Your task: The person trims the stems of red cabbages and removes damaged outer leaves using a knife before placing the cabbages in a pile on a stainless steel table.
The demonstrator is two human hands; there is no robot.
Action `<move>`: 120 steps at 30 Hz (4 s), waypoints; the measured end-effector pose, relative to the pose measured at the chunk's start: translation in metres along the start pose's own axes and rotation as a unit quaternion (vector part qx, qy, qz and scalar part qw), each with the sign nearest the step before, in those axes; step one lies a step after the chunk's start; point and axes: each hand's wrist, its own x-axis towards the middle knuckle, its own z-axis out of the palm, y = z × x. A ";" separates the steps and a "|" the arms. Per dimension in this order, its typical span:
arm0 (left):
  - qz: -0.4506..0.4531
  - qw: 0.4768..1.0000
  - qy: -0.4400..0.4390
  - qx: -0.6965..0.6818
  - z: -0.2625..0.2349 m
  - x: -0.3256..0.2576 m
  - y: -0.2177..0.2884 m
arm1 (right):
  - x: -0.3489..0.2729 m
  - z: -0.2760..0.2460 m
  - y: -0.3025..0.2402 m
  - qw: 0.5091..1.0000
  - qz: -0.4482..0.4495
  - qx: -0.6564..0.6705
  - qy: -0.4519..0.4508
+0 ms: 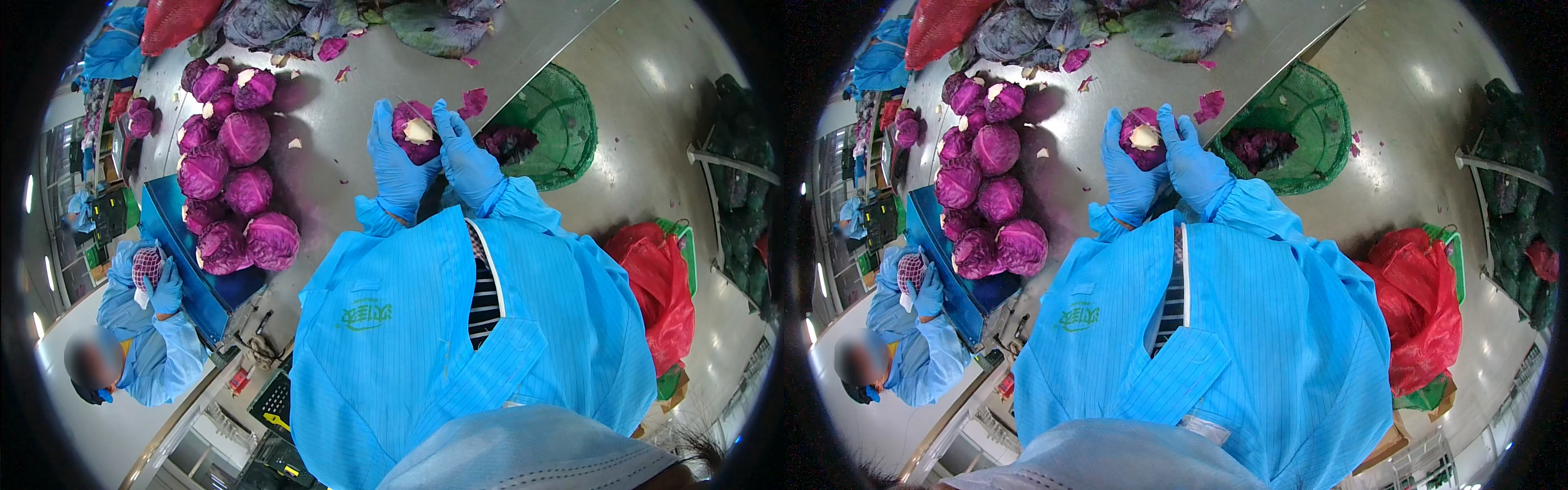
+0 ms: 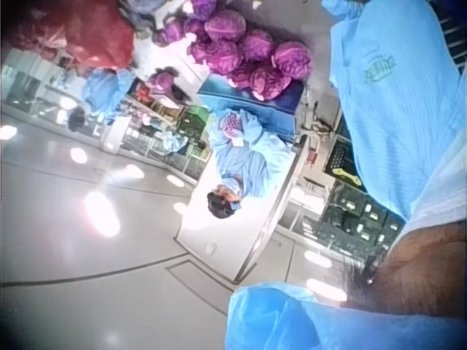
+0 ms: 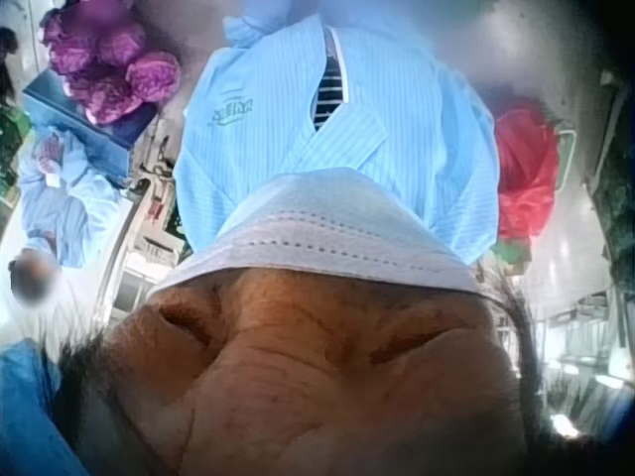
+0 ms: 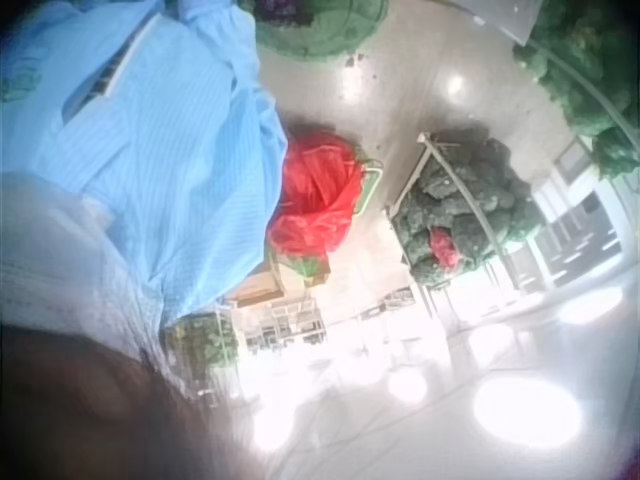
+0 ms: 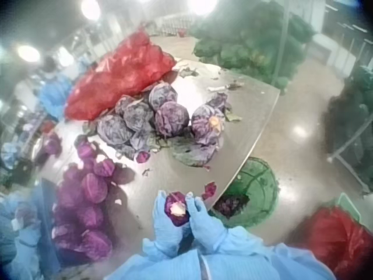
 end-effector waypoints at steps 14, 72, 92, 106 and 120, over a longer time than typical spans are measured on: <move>0.060 0.997 0.020 0.044 0.000 0.000 0.002 | 0.001 0.000 -0.005 0.999 -0.003 -0.032 0.035; -0.114 0.930 -0.100 -0.335 0.000 0.017 -0.011 | 0.007 -0.036 0.042 0.979 -0.044 0.189 0.060; -0.077 0.934 -0.144 -0.319 0.000 0.017 -0.019 | 0.020 -0.058 0.034 0.993 -0.085 -0.038 0.066; -0.169 0.680 -0.373 -0.608 -0.003 0.007 0.015 | 0.002 -0.101 0.107 0.885 0.094 0.452 0.056; -0.107 0.813 -0.236 -0.521 0.006 0.006 -0.015 | -0.035 -0.066 0.016 0.979 0.026 0.192 0.057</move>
